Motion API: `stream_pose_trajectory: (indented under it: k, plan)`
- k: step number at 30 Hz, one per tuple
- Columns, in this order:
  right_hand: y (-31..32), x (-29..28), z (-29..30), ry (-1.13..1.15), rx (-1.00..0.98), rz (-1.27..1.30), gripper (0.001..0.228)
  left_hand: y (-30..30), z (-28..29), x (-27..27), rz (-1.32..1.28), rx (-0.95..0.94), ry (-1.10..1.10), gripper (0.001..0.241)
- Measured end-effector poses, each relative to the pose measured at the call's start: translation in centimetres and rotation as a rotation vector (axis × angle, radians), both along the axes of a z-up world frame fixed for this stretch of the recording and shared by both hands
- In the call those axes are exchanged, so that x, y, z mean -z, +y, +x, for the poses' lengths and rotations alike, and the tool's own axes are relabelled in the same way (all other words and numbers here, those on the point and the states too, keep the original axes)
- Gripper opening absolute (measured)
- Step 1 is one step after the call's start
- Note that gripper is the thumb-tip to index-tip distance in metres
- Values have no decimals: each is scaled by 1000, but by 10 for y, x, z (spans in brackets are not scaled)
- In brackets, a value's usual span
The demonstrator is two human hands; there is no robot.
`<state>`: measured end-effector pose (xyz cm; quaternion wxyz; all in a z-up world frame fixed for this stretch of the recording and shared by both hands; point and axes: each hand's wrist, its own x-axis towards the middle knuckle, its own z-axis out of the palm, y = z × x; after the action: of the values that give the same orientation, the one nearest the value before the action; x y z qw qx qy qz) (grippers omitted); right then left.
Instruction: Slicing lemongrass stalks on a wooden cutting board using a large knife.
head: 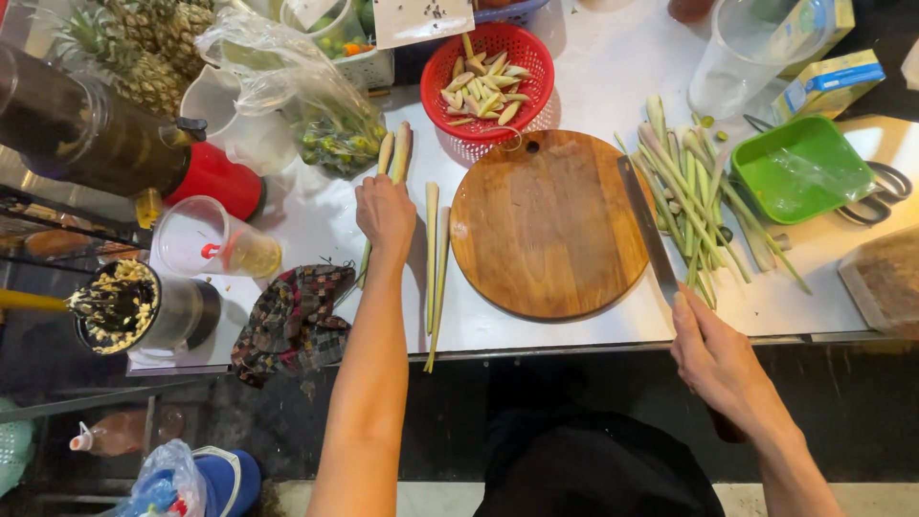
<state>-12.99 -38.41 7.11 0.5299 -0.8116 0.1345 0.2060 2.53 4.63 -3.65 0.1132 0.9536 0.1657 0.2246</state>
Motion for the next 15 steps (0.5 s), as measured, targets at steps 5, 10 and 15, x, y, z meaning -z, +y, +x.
stream_pose_trajectory:
  k: [5, 10, 15]
  plan:
    - [-2, 18, 0, -15, -2, -49, 56, -45, -42, -73, -474, 220, 81, 25]
    - [-1, 13, -5, -264, -27, -148, 57, -131, -82, -65, -559, 630, 223, 29]
    - [3, -4, -2, -312, -95, -215, 56, -169, -89, -54, -238, 878, 389, 30]
